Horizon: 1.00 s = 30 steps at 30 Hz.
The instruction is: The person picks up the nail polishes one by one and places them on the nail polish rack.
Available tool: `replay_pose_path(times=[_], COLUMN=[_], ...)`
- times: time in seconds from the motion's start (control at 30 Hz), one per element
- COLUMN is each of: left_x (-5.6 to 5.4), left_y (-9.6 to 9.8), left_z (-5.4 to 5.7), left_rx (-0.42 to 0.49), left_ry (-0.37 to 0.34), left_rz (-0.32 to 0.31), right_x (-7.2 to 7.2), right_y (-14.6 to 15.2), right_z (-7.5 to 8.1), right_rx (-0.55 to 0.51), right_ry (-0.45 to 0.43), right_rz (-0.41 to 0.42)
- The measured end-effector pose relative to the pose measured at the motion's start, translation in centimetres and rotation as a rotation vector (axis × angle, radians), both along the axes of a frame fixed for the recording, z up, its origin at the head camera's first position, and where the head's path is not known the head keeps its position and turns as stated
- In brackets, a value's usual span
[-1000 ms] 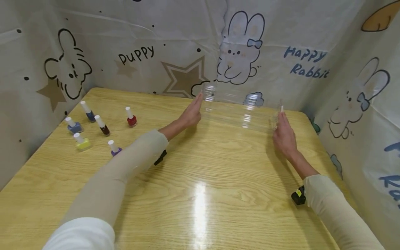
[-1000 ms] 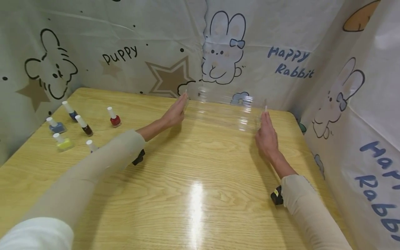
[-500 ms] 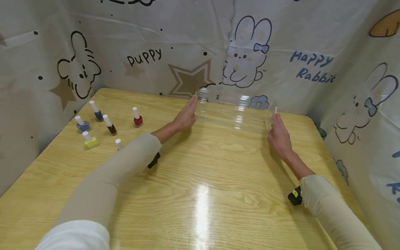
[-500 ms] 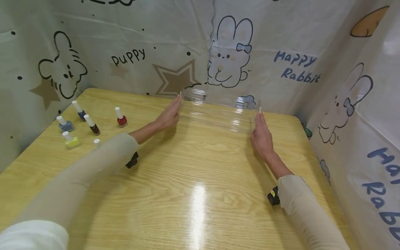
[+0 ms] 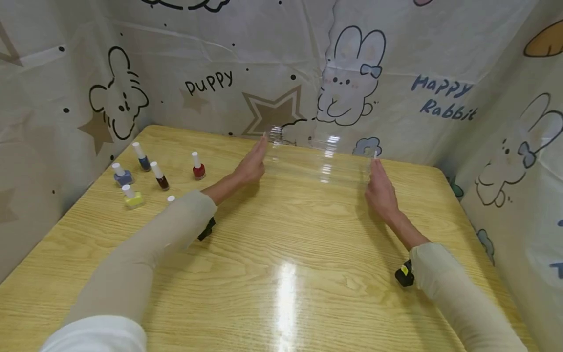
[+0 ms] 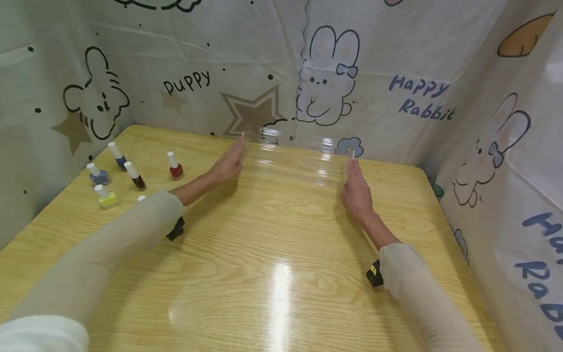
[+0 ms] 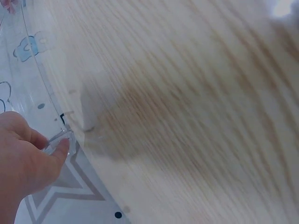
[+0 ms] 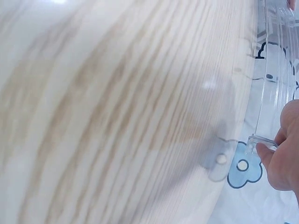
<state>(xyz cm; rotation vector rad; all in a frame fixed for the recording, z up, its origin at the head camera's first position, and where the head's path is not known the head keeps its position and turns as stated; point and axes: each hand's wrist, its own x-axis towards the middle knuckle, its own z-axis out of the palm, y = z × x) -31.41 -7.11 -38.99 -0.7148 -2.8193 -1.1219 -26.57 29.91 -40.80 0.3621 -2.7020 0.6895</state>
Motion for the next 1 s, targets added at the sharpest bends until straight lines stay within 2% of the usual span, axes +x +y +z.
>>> replay_pose_path(times=[0.1, 0.43, 0.6, 1.0], left_x=[0.3, 0.6, 0.7, 0.3], left_y=[-0.6, -2.2, -2.4, -2.5], left_z=[0.0, -0.5, -0.3, -0.4], left_rx=[0.005, 0.023, 0.036, -0.004], left_ry=[-0.022, -0.022, -0.024, -0.041], left_rz=[0.003, 0.006, 0.008, 0.043], right_x=[-0.1, -0.5, -0.7, -0.9], right_y=[-0.6, -1.9, -2.1, -2.5], right_z=[-0.2, -0.8, -0.8, -0.9], right_rx=[0.003, 0.014, 0.009, 0.028], right_ry=[0.004, 0.003, -0.001, -0.016], right_rz=[0.003, 0.007, 0.019, 0.021])
